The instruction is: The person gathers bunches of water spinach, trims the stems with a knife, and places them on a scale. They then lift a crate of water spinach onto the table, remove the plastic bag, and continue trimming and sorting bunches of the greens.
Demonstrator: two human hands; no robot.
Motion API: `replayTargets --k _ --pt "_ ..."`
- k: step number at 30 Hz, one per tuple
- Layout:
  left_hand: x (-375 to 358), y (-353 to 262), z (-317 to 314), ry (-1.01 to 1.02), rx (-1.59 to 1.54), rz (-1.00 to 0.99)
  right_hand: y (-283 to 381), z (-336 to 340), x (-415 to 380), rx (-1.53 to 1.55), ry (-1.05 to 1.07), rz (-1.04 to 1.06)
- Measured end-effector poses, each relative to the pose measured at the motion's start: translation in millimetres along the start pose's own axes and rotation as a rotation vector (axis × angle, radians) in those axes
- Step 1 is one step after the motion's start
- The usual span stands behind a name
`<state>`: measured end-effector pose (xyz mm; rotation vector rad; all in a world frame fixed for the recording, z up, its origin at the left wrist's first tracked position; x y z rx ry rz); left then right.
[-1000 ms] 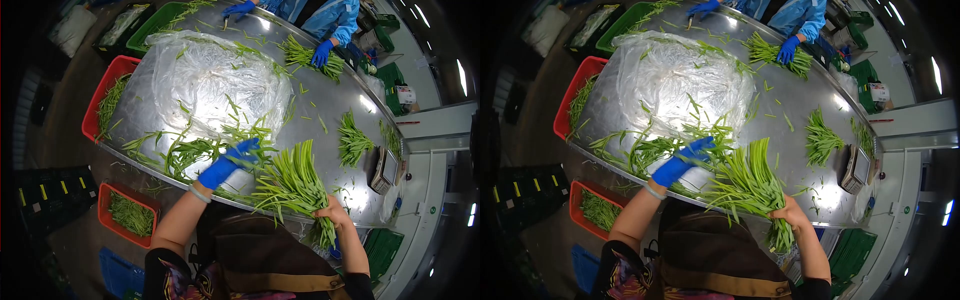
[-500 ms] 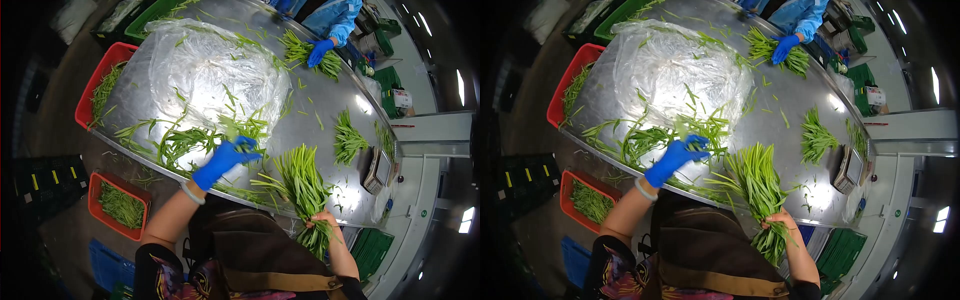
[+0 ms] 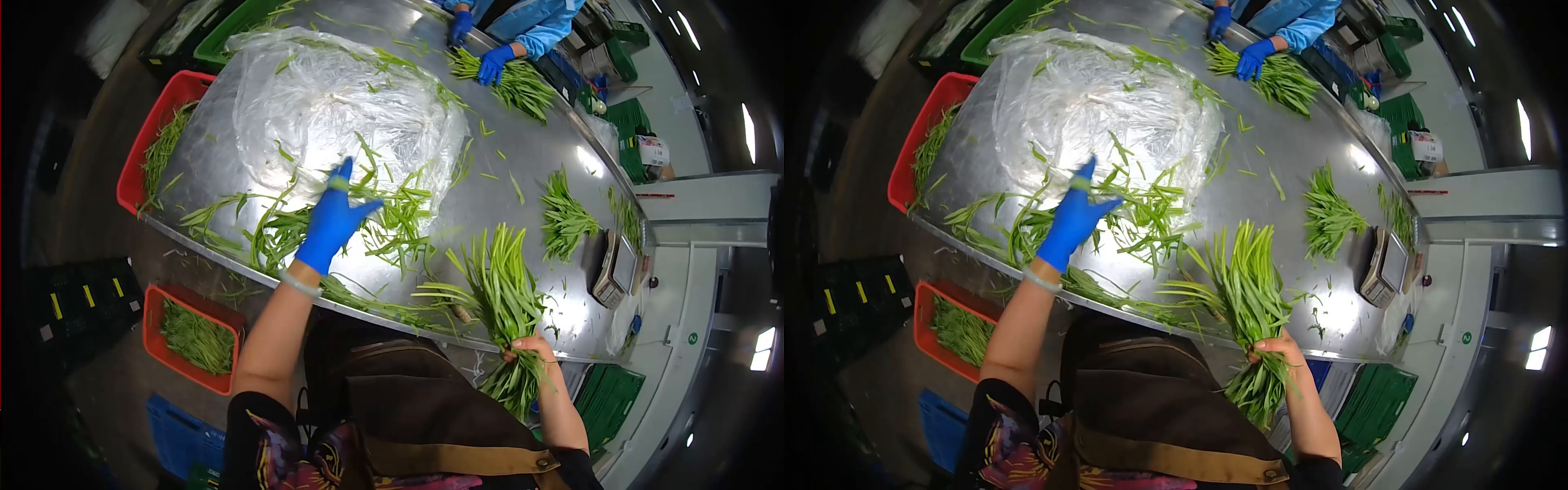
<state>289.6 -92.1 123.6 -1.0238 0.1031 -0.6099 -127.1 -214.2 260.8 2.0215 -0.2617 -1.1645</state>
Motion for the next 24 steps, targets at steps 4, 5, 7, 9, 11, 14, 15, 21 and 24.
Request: replayTargets --k 4,5,7,9,11,14,15,21,24 --pt "-47 -24 24 0.670 0.353 0.377 11 -16 10 0.036 -0.017 0.112" --pt "-78 -12 -4 0.872 -0.080 0.128 10 -16 15 0.063 0.035 0.111" --pt "-118 -46 -25 1.316 -0.542 0.726 14 -42 18 -0.115 -0.056 0.140" --pt "-148 -66 -50 1.212 -1.227 0.696 13 -66 33 -0.312 0.095 0.167" --pt "-143 -83 -69 1.122 -1.290 0.603 -12 -71 52 -0.871 0.185 0.244" --pt "-138 -89 -69 1.072 -1.548 0.790 -25 -105 51 -1.355 0.230 0.300" --pt "-126 -101 -60 1.064 -1.565 0.779 -23 -118 50 -1.461 0.233 0.315" --pt "-105 -101 -44 0.914 -1.238 0.985 -16 -138 41 -1.255 0.280 0.623" --pt "-67 -127 -23 0.884 -0.976 0.677 7 -120 17 -1.347 0.096 0.943"
Point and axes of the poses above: each hand's wrist, its own x-axis towards the middle knuckle, its own z-axis out of the back of the hand, y = z × x, the point moved 4 cm from there along x, towards the middle knuckle, and after that the axes turned 12 degrees about z, right-handed, at the moved point
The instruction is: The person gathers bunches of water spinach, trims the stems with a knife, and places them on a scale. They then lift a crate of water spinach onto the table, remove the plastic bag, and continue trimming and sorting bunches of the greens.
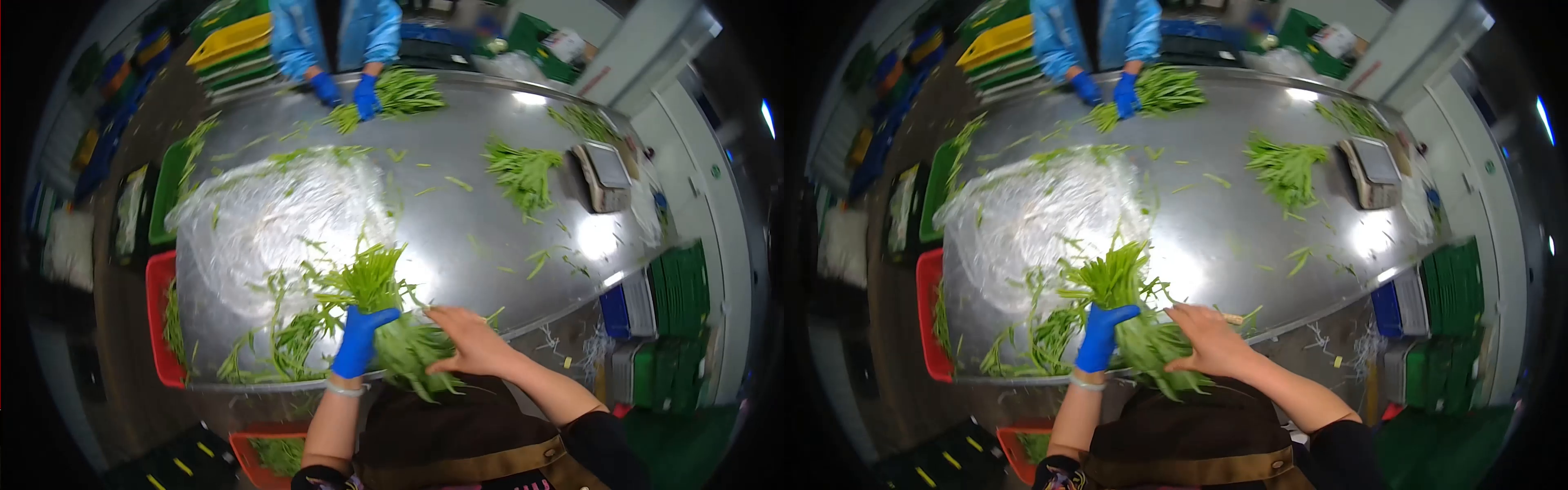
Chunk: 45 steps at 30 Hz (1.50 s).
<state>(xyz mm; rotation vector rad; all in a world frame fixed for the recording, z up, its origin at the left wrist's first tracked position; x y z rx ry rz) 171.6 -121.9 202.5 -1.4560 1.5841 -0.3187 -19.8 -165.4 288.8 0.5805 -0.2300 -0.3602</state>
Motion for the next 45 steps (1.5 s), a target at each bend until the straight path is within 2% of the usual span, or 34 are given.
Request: replayTargets --k 1,2,3,4,6,7,8,10,13,16,18,19,20,22,23,24,26,30,33,36,37,40,41,44,45 --pt "5 -4 5 -0.037 0.240 0.110 9 29 1 -0.104 -0.082 0.006" --pt "13 -2 4 -0.029 0.412 0.066 18 53 -1 -0.209 -0.157 0.012" --pt "15 -3 -11 -0.057 0.782 -0.051 28 64 -2 -0.262 -0.191 0.107" --pt "16 -4 -26 -0.092 1.145 -0.189 33 63 -1 -0.352 -0.153 0.188" --pt "18 22 -61 -0.020 1.530 -0.284 39 59 2 -0.530 -0.069 0.361" --pt "14 29 -85 0.020 1.668 -0.383 15 47 -3 -0.643 -0.086 0.338" --pt "21 49 -94 0.005 1.794 -0.430 -18 40 -10 -0.545 -0.002 0.256" --pt "28 55 -125 -0.030 1.720 -0.489 -87 34 -27 -0.339 0.170 0.103" --pt "56 84 -155 -0.030 1.773 -0.307 -157 7 -59 -0.083 0.190 -0.055" --pt "70 70 -201 0.157 1.557 -0.445 -192 53 -75 -0.170 0.039 0.126" --pt "76 42 -212 0.060 1.253 -0.415 -224 102 -89 -0.073 -0.184 0.127" --pt "70 15 -221 -0.098 0.976 -0.456 -238 139 -94 0.031 -0.271 0.112" --pt "82 9 -203 -0.171 0.867 -0.516 -257 171 -100 0.128 -0.366 0.097" --pt "111 20 -164 -0.365 0.479 -0.379 -325 179 -120 -0.119 0.001 0.031" --pt "130 40 -144 -0.439 0.558 -0.265 -355 183 -132 -0.241 0.185 -0.005" --pt "144 60 -124 -0.515 0.635 -0.155 -376 201 -137 -0.233 0.112 0.041" --pt "152 84 -119 -0.512 0.687 -0.126 -422 248 -135 -0.226 -0.019 0.149" --pt "145 119 -124 -0.552 0.761 0.014 -464 365 -135 -0.285 -0.222 0.172" --pt "154 157 -115 -0.539 0.493 0.201 -516 411 -131 -0.308 -0.185 0.196" --pt "167 177 -147 -0.501 0.522 0.264 -598 398 -129 -0.377 -0.214 0.242" --pt "172 189 -143 -0.461 0.697 0.244 -633 384 -134 -0.401 -0.071 0.087" --pt "187 187 -195 -0.366 0.974 0.337 -715 317 -151 -0.923 0.039 -0.156" --pt "193 185 -209 -0.278 1.082 0.339 -760 282 -168 -0.878 0.063 -0.259" --pt "196 189 -217 -0.165 1.231 0.256 -743 274 -185 -0.580 -0.101 -0.497" --pt "194 194 -211 -0.180 1.191 0.272 -730 279 -196 -0.548 -0.171 -0.512"
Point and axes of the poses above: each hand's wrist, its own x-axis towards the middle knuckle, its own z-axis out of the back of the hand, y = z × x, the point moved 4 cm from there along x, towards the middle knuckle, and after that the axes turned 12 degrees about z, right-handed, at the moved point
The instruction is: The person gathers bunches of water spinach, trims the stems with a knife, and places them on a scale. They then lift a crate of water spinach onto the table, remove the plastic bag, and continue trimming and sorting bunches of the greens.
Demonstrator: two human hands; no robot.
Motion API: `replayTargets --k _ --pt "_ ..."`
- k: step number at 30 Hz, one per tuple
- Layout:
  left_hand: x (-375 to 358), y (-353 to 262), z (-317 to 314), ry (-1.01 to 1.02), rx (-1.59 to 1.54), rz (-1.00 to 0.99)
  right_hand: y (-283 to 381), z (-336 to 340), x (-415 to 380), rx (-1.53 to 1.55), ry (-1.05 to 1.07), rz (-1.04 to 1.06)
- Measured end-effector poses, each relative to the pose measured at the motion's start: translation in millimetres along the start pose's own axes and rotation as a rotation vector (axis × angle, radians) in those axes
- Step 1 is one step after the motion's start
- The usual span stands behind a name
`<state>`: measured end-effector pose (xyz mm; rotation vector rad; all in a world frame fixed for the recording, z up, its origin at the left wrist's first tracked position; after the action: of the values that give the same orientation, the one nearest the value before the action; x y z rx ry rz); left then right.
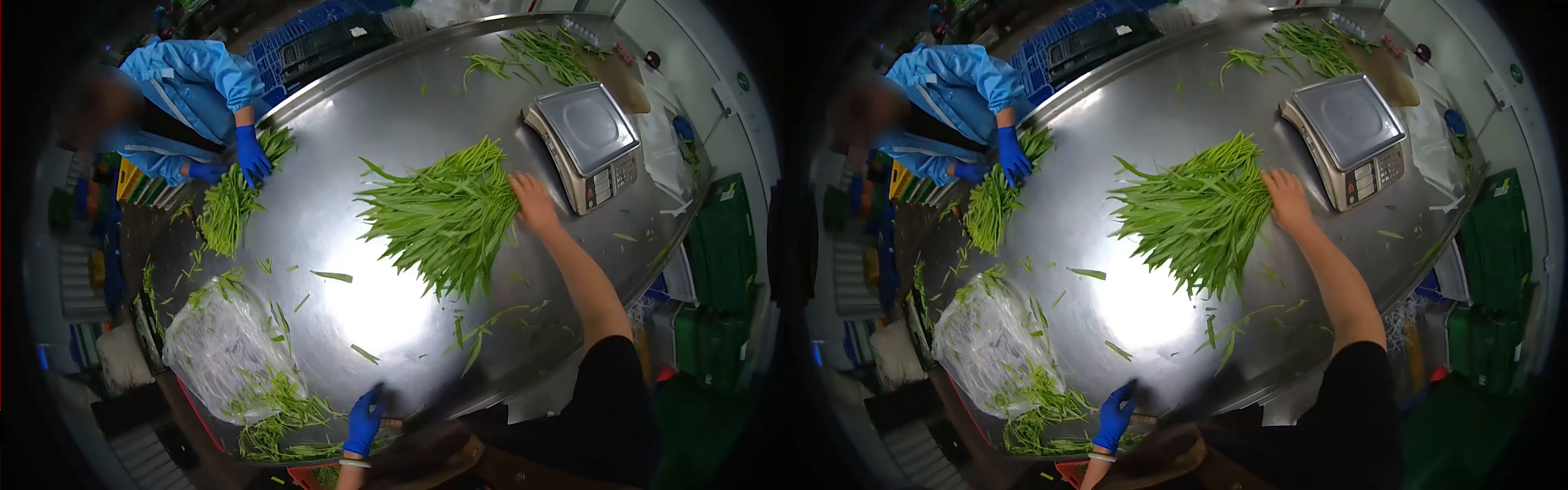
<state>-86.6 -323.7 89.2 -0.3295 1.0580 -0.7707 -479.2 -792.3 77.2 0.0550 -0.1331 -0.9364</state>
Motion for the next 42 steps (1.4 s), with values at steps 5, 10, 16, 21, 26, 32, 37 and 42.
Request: replayTargets --k 5,10,16,21,26,32,37,42 --pt "-8 43 2 -0.013 -0.134 0.060 -22 -3 -143 0.183 -0.246 -0.373" --pt "-34 64 4 -0.051 -0.094 0.145 89 -63 -250 0.276 -0.199 -0.537" --pt "-81 94 -7 -0.046 0.099 0.111 413 -93 -164 1.175 0.001 0.050" --pt "-137 125 16 -0.215 -0.016 0.098 502 -29 -132 1.126 -0.018 0.372" --pt "-208 228 8 -0.463 -0.363 0.323 501 -53 -186 0.700 0.280 0.554" --pt "-179 237 59 -0.770 -0.008 0.019 556 -78 -245 0.424 0.446 0.741" --pt "-136 266 120 -0.756 0.188 -0.194 570 -85 -255 0.446 0.393 0.162" --pt "-112 407 179 -0.686 0.525 -0.100 638 -96 -250 0.557 0.340 0.115"
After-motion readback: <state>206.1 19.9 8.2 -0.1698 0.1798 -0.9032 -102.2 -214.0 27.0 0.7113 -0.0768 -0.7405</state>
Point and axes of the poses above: each hand's wrist, its own x-axis towards the middle knuckle, its own z-axis out of the back of the hand, y = z × x, the point moved 4 cm from there along x, towards the middle knuckle, and after that the axes turned 12 degrees about z, right-handed, at the moved point
